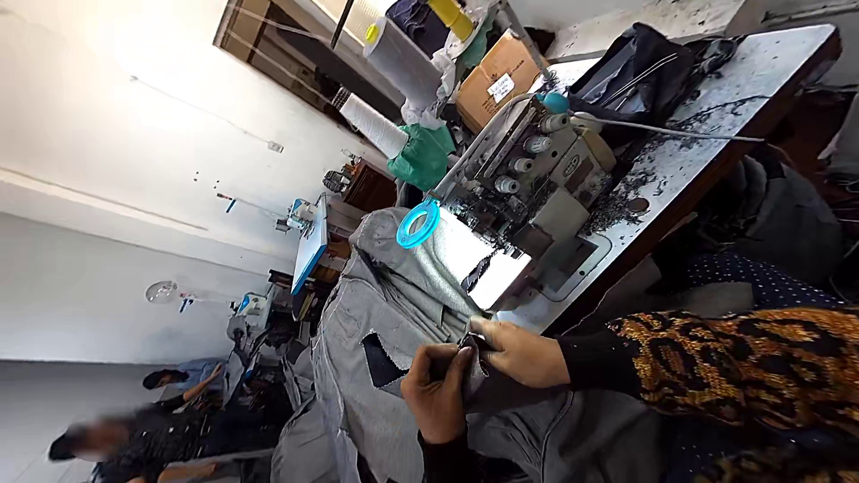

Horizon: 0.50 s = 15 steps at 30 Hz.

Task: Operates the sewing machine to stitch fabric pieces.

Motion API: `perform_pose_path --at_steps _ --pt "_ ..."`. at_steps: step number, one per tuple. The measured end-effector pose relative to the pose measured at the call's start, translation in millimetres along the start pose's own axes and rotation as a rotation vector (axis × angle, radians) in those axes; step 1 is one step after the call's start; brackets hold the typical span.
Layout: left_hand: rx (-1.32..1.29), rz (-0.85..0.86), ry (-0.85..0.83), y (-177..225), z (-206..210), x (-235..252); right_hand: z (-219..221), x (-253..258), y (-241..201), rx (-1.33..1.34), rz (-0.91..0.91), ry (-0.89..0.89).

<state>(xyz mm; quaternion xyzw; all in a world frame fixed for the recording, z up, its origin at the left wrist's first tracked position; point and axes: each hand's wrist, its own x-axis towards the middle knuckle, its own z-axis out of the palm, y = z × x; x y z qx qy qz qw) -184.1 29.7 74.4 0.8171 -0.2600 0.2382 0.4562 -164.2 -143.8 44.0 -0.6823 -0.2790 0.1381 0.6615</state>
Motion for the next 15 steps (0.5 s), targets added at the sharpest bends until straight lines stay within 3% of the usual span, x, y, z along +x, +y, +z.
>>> perform_pose_path --at_steps 2,4,6,7,11,15 --pt "-0.004 -0.026 0.083 11.6 -4.7 -4.7 9.5 0.2 5.0 0.124 -0.032 0.068" --pt "0.03 -0.024 0.16 27.4 -14.4 -5.9 13.2 -5.6 14.4 0.148 -0.207 0.05" --pt "0.105 0.025 0.219 48.6 -29.8 -0.3 12.8 -13.6 33.1 -0.023 -0.456 -0.023" --pt "0.134 0.06 0.238 60.5 -36.4 4.1 9.2 -18.8 43.4 -0.142 -0.494 -0.104" --pt "0.144 0.124 0.25 82.9 -34.9 23.4 -15.8 -47.0 58.9 -0.368 -0.21 -0.425" --pt "0.087 0.041 0.175 45.4 5.8 50.0 -30.9 -74.6 71.2 -0.334 -0.167 -0.461"
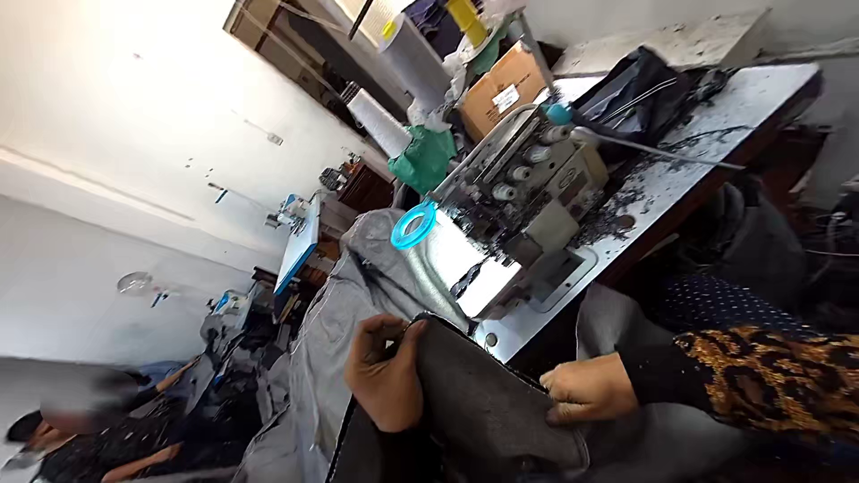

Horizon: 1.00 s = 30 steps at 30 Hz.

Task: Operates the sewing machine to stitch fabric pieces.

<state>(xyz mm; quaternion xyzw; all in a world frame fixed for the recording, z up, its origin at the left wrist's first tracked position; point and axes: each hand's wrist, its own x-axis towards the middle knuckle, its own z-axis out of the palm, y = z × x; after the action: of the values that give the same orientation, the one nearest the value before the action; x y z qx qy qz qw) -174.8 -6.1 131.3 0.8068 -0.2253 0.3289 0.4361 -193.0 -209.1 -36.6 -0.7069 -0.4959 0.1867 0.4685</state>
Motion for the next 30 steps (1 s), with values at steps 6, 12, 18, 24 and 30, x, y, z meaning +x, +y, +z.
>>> perform_pose_path --at_steps 6,12,18,24,30 --pt "-0.009 -0.325 -0.259 -92.7 93.1 6.2 61.6 -43.7 45.7 -0.123 -0.04 0.635" --pt "0.561 0.223 -0.147 -79.8 125.8 -31.9 74.5 -58.8 47.5 -0.089 0.034 0.605" --pt "0.762 0.182 -0.255 -46.8 142.8 -75.2 80.5 -63.4 58.1 -0.216 -0.105 0.768" --pt "0.673 0.056 -0.275 -59.6 144.5 -43.9 58.7 -55.7 46.4 -0.331 -0.08 0.918" --pt "0.399 -0.102 -0.426 -65.4 111.8 -16.0 25.0 -38.0 39.4 -0.496 -0.048 1.021"
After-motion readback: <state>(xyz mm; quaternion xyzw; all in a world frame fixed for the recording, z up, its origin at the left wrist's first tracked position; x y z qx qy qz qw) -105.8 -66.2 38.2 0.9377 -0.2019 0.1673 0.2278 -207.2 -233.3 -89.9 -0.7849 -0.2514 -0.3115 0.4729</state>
